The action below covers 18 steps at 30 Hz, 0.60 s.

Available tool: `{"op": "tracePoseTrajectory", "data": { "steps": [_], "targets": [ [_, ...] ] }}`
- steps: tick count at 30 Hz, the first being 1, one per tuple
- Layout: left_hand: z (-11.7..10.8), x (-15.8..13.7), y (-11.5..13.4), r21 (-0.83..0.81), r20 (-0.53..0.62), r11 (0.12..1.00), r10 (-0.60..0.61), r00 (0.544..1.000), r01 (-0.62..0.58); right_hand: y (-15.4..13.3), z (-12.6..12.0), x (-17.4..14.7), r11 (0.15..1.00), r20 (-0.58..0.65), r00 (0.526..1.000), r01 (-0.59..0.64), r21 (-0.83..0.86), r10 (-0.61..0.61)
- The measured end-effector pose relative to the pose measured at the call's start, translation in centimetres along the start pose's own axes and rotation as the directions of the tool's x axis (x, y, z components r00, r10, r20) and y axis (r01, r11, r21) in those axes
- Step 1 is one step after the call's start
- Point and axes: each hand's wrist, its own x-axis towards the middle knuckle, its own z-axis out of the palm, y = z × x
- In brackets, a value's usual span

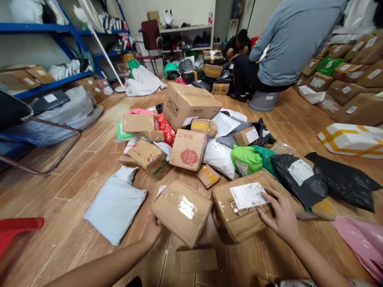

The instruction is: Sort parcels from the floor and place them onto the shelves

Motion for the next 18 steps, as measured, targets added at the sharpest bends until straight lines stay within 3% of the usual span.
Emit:
{"op": "tracePoseTrajectory", "data": {
  "steps": [3,6,9,11,12,14,16,18],
  "targets": [
    [-2.6,2.7,-0.5,0.032,-0.189,0.995,0.098,0.977,-0.093,0.2,0.3,-0.3,0.999,-0.029,0.999,0.030,0.011,-0.030],
    [-5.0,5.0,1.7,0.038,-0.175,0.919,0.393,0.902,-0.393,0.8,0.9,-0.3,0.998,-0.054,0.997,0.056,0.009,-0.055],
    [-7.0,6.1,5.9,0.029,0.015,0.784,0.620,0.785,-0.620,1.0,0.4,0.5,0.996,0.012,0.996,0.085,-0.017,-0.085],
    [-8.0,6.7,8.8,0.099,0.275,0.702,0.662,0.697,-0.706,0.4,-0.5,1.8,0.992,0.152,0.981,0.127,-0.019,-0.123],
    [-8.5,6.9,10.1,0.137,0.395,0.657,0.651,0.649,-0.742,-0.2,-0.9,2.6,0.988,0.243,0.959,0.152,0.000,-0.147],
    [-9.1,7.4,12.0,0.195,0.531,0.604,0.598,0.600,-0.773,-2.0,-1.5,4.3,0.980,0.414,0.888,0.187,0.076,-0.201],
    [-9.3,7.7,13.3,0.239,0.583,0.578,0.557,0.591,-0.780,-4.6,-1.5,5.8,0.965,0.517,0.816,0.203,0.164,-0.260],
    [-9.0,7.5,14.4,0.279,0.642,0.508,0.532,0.551,-0.815,-8.0,-0.8,6.5,0.938,0.558,0.756,0.238,0.251,-0.341]
  ]
}}
